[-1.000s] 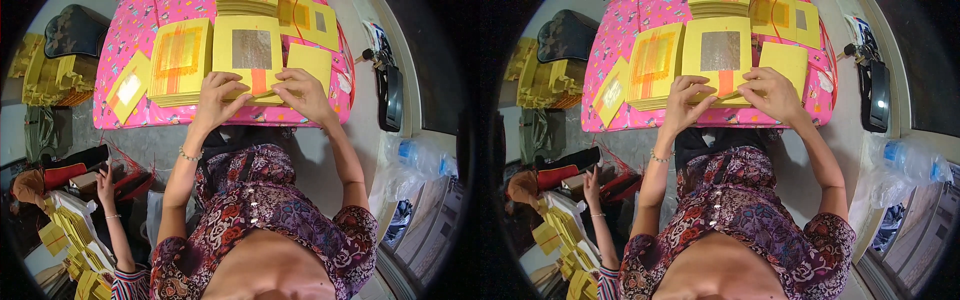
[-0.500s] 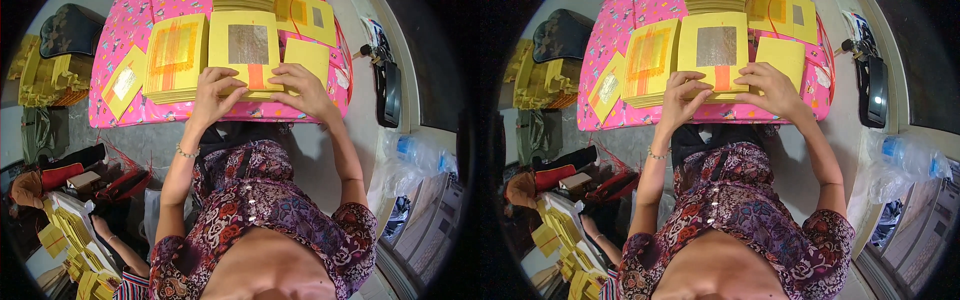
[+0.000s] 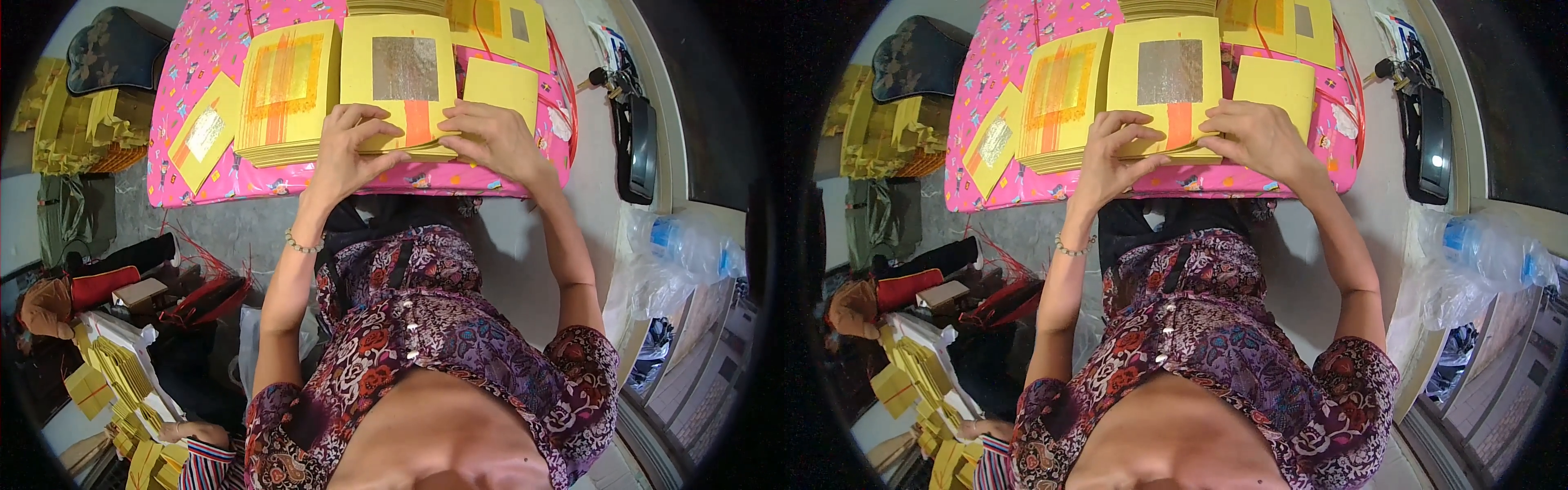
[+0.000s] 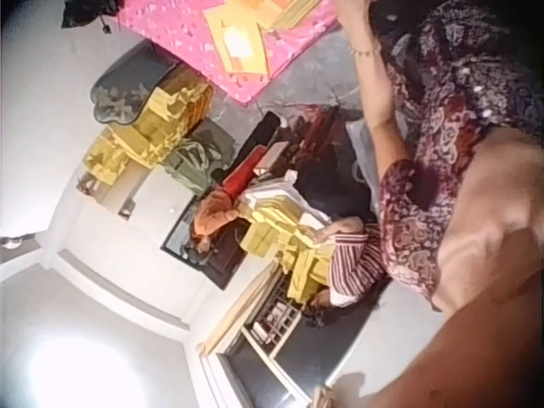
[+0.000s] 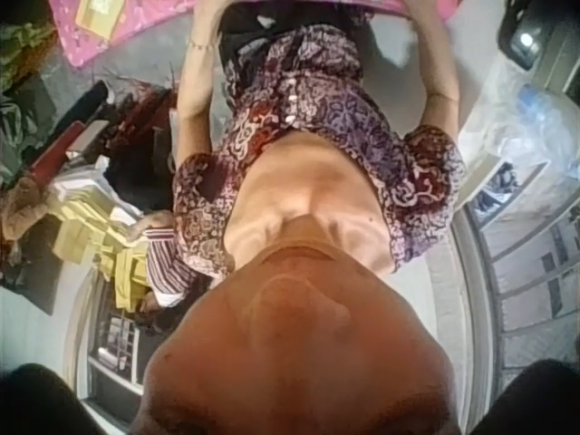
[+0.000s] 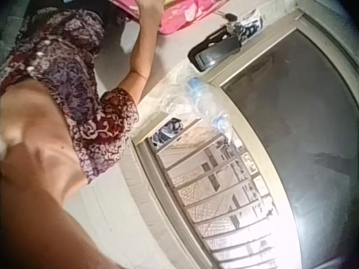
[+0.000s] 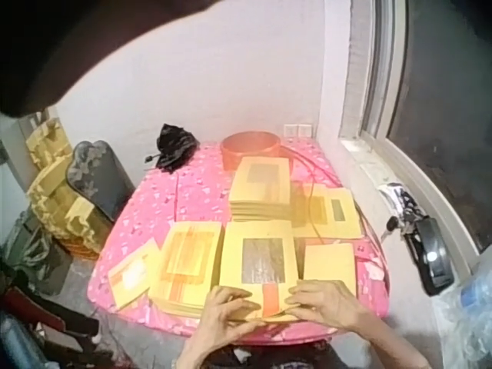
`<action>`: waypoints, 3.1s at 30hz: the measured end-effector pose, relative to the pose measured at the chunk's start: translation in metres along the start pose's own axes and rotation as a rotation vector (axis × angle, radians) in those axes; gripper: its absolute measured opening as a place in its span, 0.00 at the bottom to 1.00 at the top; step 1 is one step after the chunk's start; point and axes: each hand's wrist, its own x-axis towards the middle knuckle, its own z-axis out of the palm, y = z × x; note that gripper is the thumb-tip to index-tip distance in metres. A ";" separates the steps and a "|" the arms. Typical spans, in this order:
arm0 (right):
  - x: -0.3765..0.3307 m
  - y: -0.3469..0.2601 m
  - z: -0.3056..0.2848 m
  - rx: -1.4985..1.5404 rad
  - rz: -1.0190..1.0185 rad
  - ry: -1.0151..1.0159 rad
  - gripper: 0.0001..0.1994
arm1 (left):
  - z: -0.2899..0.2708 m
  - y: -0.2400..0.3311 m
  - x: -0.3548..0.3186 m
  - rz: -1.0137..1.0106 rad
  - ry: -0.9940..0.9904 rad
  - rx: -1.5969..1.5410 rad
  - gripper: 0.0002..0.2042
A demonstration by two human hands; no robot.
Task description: Organizing and sorting stacks of yellow joss paper on a table.
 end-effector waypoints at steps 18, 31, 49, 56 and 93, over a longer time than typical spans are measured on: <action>0.006 -0.005 -0.009 -0.016 0.009 -0.065 0.13 | 0.002 -0.003 0.002 -0.026 0.019 -0.048 0.11; 0.017 -0.017 -0.006 -0.084 -0.182 0.204 0.11 | -0.001 -0.005 0.001 0.031 0.097 0.037 0.11; 0.025 -0.028 -0.004 0.005 -0.104 0.393 0.16 | 0.014 0.006 0.014 0.073 0.209 0.171 0.21; 0.034 -0.017 0.007 0.393 0.154 0.456 0.29 | -0.017 0.002 0.015 0.046 0.497 0.051 0.19; 0.042 -0.027 0.020 1.074 0.218 0.201 0.37 | 0.004 0.011 0.038 0.001 0.411 -0.660 0.28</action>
